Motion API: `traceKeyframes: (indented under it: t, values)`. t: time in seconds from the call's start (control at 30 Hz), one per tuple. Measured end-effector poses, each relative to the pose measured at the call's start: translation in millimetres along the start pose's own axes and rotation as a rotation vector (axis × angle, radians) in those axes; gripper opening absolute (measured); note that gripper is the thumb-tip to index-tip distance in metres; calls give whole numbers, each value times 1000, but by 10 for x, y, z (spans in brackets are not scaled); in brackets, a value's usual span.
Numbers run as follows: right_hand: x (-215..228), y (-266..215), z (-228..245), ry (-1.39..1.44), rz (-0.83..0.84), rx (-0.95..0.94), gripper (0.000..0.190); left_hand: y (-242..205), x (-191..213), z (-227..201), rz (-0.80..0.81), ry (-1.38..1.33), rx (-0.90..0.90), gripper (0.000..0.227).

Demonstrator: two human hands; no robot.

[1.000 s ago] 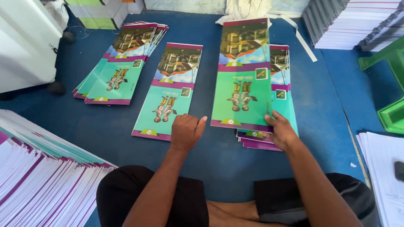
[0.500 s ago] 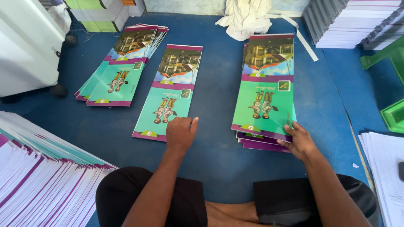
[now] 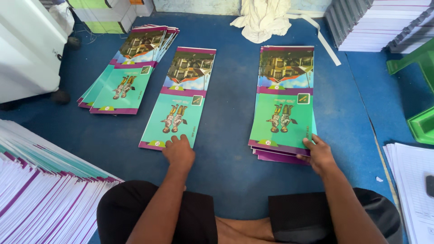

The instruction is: The person sits on the floor and repeatedly picks up book covers from one pile, places them onto a stack of white pages, and then moves the assembled unit to a growing stack. The person continues this process, handling multiple covers and page stacks to build a larger pile of assembled books.

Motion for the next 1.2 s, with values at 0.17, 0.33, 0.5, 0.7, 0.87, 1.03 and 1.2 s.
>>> traceKeyframes:
  t: [0.17, 0.33, 0.5, 0.7, 0.87, 1.03, 1.2]
  values:
    - [76, -44, 68, -127, -107, 136, 45, -30, -71, 46, 33, -25, 0, 40]
    - [144, -98, 127, -290, -213, 245, 47, -54, 7, -10, 148, 1, 12, 55]
    - [231, -119, 220, -472, -366, 501, 46, -56, 62, -37, 110, 43, -28, 39]
    - [328, -82, 228, -406, -435, 663, 32, 9, -65, -73, 20, 45, -94, 20]
    - [329, -87, 226, -380, -436, 670, 29, 17, 67, -131, -79, 22, -134, 11]
    - [323, -130, 248, -362, -437, 663, 28, 16, 319, -207, -114, -19, -137, 16]
    - [298, -167, 280, -351, -441, 726, 26, -49, 714, -397, -450, -28, -314, 21]
Point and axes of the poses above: each hand's wrist, its own y-axis towards the middle knuckle, its own x-axis out of the back of the hand, z = x × y, the point moved 9 cm from there along y, towards the middle knuckle, and after that the axes turned 13 degrees about -z, right-handed, at the moved point
